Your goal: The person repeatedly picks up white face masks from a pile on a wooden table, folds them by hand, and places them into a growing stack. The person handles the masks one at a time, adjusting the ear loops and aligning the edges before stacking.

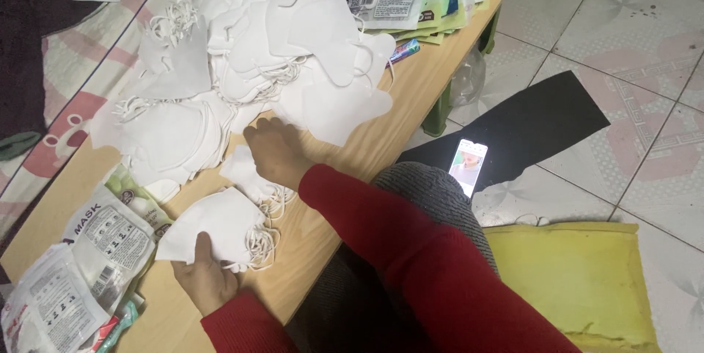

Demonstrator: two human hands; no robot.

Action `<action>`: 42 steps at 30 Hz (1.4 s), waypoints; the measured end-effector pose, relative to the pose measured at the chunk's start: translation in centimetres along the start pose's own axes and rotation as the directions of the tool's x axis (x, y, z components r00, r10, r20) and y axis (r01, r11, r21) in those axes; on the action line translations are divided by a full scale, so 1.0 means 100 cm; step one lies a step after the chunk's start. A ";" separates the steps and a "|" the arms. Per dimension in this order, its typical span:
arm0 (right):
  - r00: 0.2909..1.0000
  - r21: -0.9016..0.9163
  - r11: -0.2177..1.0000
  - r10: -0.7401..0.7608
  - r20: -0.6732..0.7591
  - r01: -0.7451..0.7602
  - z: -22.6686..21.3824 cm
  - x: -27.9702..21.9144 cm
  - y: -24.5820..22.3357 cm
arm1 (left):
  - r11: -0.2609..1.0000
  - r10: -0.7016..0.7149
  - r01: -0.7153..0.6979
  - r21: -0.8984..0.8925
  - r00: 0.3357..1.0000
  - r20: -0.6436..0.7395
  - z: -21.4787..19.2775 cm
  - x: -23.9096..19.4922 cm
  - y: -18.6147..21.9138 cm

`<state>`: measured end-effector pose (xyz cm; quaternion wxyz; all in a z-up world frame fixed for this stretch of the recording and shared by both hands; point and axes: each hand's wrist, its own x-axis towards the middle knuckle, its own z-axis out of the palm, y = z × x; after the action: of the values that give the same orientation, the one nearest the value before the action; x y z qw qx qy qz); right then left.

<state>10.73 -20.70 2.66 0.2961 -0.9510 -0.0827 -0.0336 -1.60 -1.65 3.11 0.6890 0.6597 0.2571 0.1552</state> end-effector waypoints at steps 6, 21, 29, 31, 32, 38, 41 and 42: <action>0.998 0.283 0.959 0.033 -0.045 -0.019 -0.014 0.001 -0.005 | 0.928 0.252 -0.202 0.312 0.959 -0.128 -0.002 0.008 -0.017; 0.950 0.819 0.564 -0.186 0.251 -0.106 0.016 -0.017 -0.027 | 0.949 0.012 -0.049 -0.312 0.993 -0.118 0.012 -0.003 -0.006; 0.976 0.519 0.855 -0.103 0.190 -0.011 0.027 0.002 -0.011 | 0.979 0.099 -0.106 -0.177 0.994 -0.053 -0.006 0.021 -0.042; 0.997 0.327 0.945 -0.032 0.074 0.006 0.015 0.009 -0.002 | 0.973 0.095 -0.105 -0.205 0.994 -0.057 -0.014 0.034 -0.060; 0.998 0.161 0.987 0.002 0.070 -0.013 0.005 0.007 0.001 | 0.978 0.109 -0.117 -0.174 0.993 -0.053 -0.022 0.044 -0.072; 0.991 -0.063 0.993 0.104 0.080 -0.099 0.020 0.011 0.018 | 0.979 0.179 -0.179 0.094 0.984 0.005 -0.004 0.013 -0.022; 0.994 -0.074 0.992 0.102 0.033 -0.099 0.021 0.009 0.016 | 0.970 0.175 -0.181 0.164 0.983 0.055 0.003 0.003 -0.006; 0.997 -0.069 0.995 0.076 0.022 -0.074 0.022 0.008 0.015 | 0.966 0.214 -0.224 0.133 0.973 0.082 0.000 0.006 -0.010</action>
<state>11.83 -20.60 0.12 0.2636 -0.9633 -0.0494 -0.0136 -1.24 -1.40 2.05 0.6274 0.7360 0.1696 0.1896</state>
